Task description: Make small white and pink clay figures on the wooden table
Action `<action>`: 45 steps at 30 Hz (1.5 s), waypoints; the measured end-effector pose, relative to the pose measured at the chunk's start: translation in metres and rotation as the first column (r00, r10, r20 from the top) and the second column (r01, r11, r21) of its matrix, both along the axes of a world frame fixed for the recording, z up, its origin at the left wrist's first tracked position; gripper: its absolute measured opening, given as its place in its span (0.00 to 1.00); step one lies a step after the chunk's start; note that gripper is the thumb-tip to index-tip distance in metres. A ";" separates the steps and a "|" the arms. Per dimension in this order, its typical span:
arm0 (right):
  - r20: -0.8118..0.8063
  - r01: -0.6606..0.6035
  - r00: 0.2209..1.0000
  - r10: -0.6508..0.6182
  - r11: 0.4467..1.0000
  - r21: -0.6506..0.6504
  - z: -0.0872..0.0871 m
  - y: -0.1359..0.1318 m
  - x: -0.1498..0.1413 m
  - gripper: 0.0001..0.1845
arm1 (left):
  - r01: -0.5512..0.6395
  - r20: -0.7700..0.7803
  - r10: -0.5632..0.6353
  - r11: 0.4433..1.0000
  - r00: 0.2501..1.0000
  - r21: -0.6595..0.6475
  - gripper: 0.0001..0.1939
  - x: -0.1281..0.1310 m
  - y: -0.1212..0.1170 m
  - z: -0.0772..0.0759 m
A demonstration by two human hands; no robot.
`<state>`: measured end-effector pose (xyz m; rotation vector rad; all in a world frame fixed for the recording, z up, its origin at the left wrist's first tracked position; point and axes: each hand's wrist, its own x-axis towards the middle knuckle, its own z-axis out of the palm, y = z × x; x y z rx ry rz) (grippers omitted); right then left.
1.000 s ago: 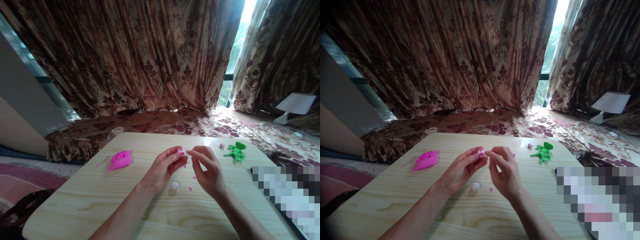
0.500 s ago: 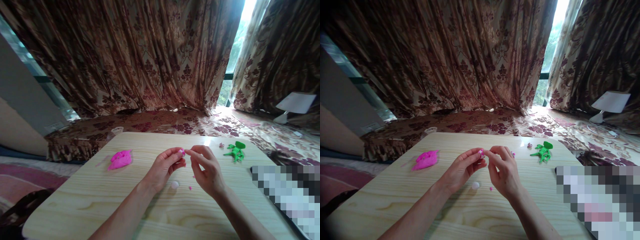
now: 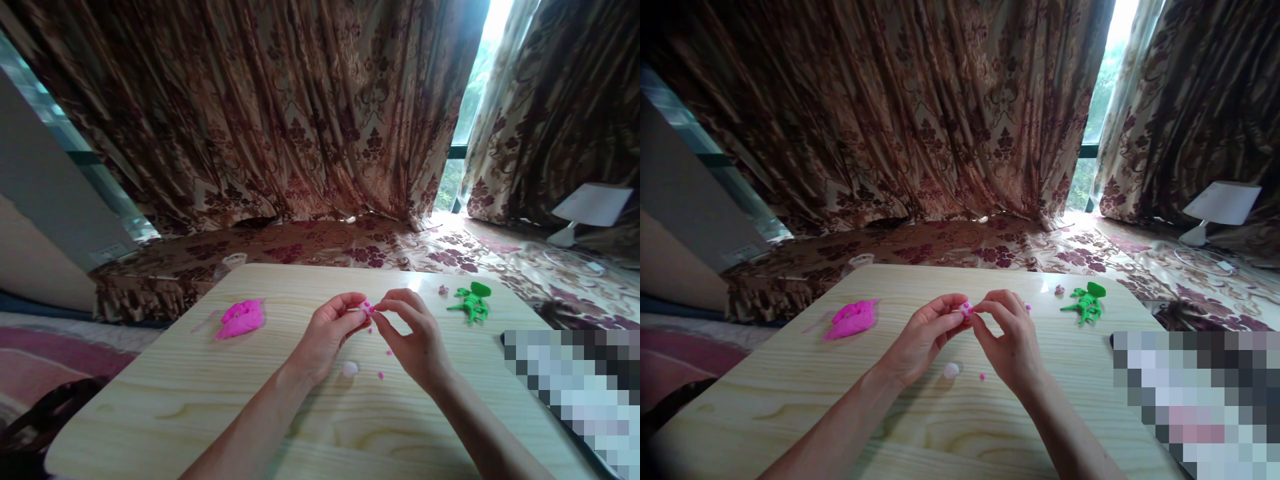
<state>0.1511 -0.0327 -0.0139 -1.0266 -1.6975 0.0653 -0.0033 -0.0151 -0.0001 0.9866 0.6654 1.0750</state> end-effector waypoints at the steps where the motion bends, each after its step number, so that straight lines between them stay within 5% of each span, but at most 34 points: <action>1: 0.002 0.002 1.000 -0.002 1.000 -0.004 0.000 0.000 0.000 0.04 | 0.000 0.011 0.000 1.000 1.000 0.014 0.13 0.000 0.000 0.000; 45: -0.003 0.036 0.999 -0.036 0.998 0.052 0.003 0.000 0.003 0.09 | -0.043 0.071 0.044 0.999 0.997 -0.017 0.11 -0.003 0.003 -0.001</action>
